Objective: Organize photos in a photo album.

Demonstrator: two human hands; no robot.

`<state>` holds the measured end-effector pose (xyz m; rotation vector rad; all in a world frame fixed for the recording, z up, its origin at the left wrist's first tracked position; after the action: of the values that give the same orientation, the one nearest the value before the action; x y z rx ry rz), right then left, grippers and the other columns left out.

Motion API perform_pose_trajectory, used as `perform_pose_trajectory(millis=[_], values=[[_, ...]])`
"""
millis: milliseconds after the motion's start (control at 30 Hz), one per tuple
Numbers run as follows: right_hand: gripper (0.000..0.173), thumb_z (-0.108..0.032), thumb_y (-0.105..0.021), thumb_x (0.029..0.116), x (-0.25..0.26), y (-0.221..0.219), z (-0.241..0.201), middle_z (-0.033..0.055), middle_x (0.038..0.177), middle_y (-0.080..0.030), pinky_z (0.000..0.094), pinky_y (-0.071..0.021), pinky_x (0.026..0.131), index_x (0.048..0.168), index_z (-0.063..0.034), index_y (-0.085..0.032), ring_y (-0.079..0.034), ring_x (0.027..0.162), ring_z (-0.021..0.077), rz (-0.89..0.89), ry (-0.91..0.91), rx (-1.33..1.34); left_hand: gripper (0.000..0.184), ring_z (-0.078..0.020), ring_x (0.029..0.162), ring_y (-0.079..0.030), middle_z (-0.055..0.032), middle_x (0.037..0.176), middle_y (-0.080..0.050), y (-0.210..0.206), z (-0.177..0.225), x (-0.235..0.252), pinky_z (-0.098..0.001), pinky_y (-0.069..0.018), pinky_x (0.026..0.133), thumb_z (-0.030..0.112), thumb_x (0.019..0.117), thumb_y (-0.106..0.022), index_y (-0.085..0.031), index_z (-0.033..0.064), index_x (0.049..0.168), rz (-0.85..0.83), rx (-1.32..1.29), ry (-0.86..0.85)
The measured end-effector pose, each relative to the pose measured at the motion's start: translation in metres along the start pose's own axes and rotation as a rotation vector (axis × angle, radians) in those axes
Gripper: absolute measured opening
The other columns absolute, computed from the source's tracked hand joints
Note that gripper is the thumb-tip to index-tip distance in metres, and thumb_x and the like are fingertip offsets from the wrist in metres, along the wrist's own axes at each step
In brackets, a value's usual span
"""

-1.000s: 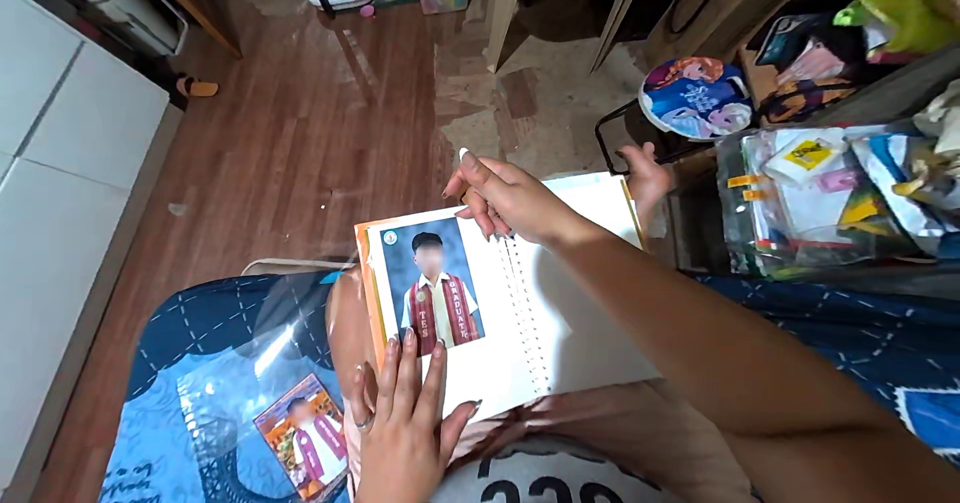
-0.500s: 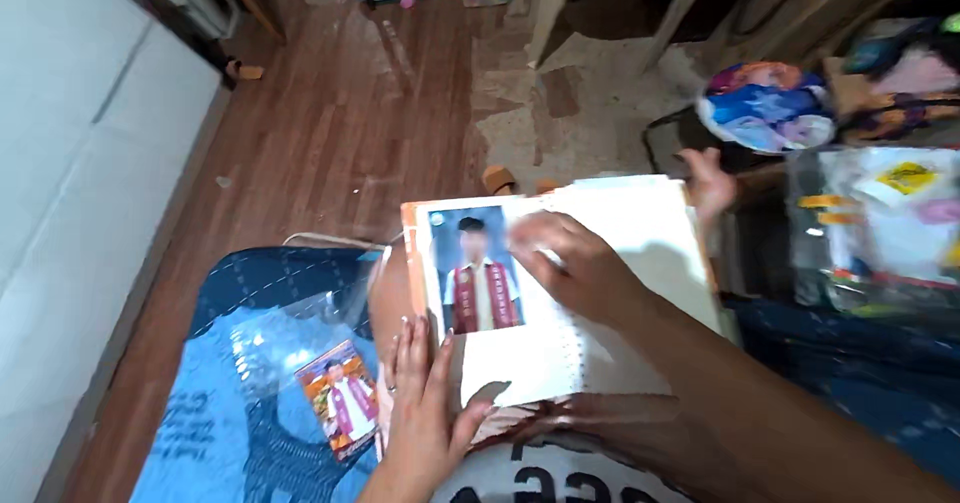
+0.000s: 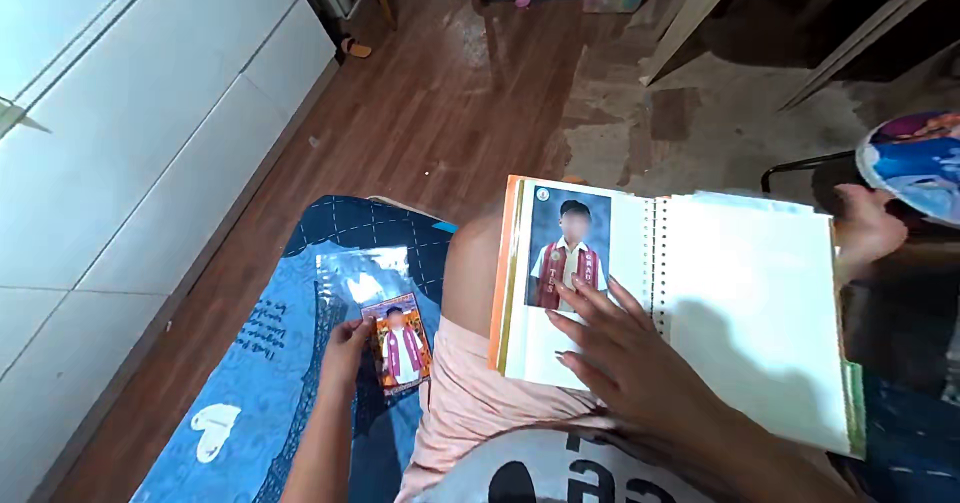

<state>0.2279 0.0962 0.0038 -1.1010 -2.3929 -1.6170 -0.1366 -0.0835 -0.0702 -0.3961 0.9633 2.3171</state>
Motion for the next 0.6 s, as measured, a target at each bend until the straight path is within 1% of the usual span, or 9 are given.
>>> perform_pose_trajectory(millis=[67,133,167,233,300,400,500,567,600], values=[[0.043,-0.045,-0.039,0.1082,-0.002,0.003,-0.002,0.0061,0.153,-0.052,0.0588,-0.0235,0.122,0.136,-0.0214,-0.061,-0.038,0.149,0.0264,0.013,-0.01,0.002,0.032,-0.0246,0.094,-0.063,-0.017,0.107,-0.066,-0.005,0.001,-0.002,-0.0464,-0.0524,0.081,0.023,0.0991,-0.067,-0.063,-0.0025,0.117,-0.007,0.017,-0.015],[0.042,-0.044,-0.04,0.1079,-0.004,0.007,-0.002,0.0064,0.152,-0.053,0.0589,-0.0243,0.121,0.136,-0.0211,-0.061,-0.04,0.148,0.0265,0.025,-0.022,0.005,0.025,-0.0209,0.089,-0.063,-0.0143,0.102,-0.066,-0.002,0.008,-0.002,-0.0428,-0.0529,0.079,0.02,0.099,-0.067,-0.065,-0.0018,0.111,-0.013,0.007,-0.055],[0.041,-0.043,-0.041,0.1079,-0.005,0.009,-0.001,0.0065,0.152,-0.053,0.0589,-0.0244,0.122,0.136,-0.0209,-0.062,-0.04,0.148,0.0263,0.032,-0.03,0.01,0.024,-0.0189,0.086,-0.065,-0.0127,0.099,-0.067,0.002,0.015,-0.003,-0.0402,-0.0548,0.076,0.02,0.0988,-0.067,-0.065,-0.001,0.11,-0.013,-0.011,-0.076],[0.04,-0.042,-0.042,0.1081,-0.007,0.013,0.0,0.006,0.152,-0.054,0.0581,-0.0248,0.122,0.135,-0.021,-0.062,-0.041,0.148,0.0254,0.047,-0.048,0.017,0.022,-0.0182,0.081,-0.067,-0.0129,0.098,-0.068,0.011,0.033,-0.009,-0.0379,-0.0578,0.072,0.016,0.0999,-0.065,-0.062,-0.0018,0.113,-0.018,-0.08,-0.095],[0.039,-0.042,-0.043,0.1082,-0.008,0.017,0.0,0.0065,0.15,-0.055,0.0579,-0.0252,0.122,0.134,-0.0201,-0.063,-0.042,0.147,0.0258,0.067,-0.058,0.032,0.021,-0.0166,0.077,-0.069,-0.0112,0.095,-0.069,0.02,0.053,-0.018,-0.035,-0.0596,0.068,0.014,0.1005,-0.063,-0.062,-0.0014,0.114,-0.009,-0.132,-0.123],[0.039,-0.042,-0.041,0.1086,-0.009,0.018,0.0,0.0063,0.148,-0.057,0.0573,-0.0264,0.121,0.132,-0.0198,-0.064,-0.044,0.145,0.0247,0.091,-0.067,0.052,0.015,-0.0126,0.07,-0.07,-0.0068,0.087,-0.07,0.031,0.084,-0.035,-0.0295,-0.0596,0.063,0.011,0.0999,-0.063,-0.061,0.0,0.11,0.006,-0.171,-0.2],[0.04,-0.042,-0.039,0.1092,-0.008,0.019,-0.003,0.0058,0.146,-0.058,0.056,-0.0271,0.121,0.13,-0.0189,-0.064,-0.045,0.145,0.0237,0.097,-0.06,0.073,0.007,-0.0085,0.066,-0.069,-0.0025,0.082,-0.07,0.034,0.112,-0.053,-0.025,-0.0592,0.06,0.006,0.0984,-0.062,-0.061,0.0018,0.103,-0.011,-0.24,-0.309],[0.038,-0.04,-0.041,0.1089,-0.008,0.021,-0.005,0.006,0.145,-0.059,0.055,-0.0295,0.121,0.129,-0.0183,-0.065,-0.046,0.144,0.0237,0.105,-0.052,0.09,0.004,-0.0072,0.067,-0.069,-0.0008,0.083,-0.071,0.035,0.131,-0.069,-0.0239,-0.0592,0.061,0.004,0.0971,-0.061,-0.062,0.0027,0.101,-0.02,-0.281,-0.394],[0.037,-0.039,-0.042,0.1084,-0.007,0.022,-0.007,0.0068,0.144,-0.06,0.0545,-0.0313,0.12,0.128,-0.0176,-0.065,-0.047,0.143,0.0239,0.107,-0.051,0.108,0.005,-0.0062,0.069,-0.069,0.0009,0.085,-0.071,0.035,0.141,-0.079,-0.0233,-0.0594,0.063,0.004,0.0954,-0.06,-0.062,0.0045,0.1,-0.036,-0.304,-0.467]])
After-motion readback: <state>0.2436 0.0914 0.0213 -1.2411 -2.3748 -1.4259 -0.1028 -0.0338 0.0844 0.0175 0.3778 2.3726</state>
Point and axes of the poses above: each hand's wrist, its own x-axis towards the middle knuckle, its own y-axis out of the back of the hand, z = x × y, the point moved 7 cm from there along x, towards the middle knuckle
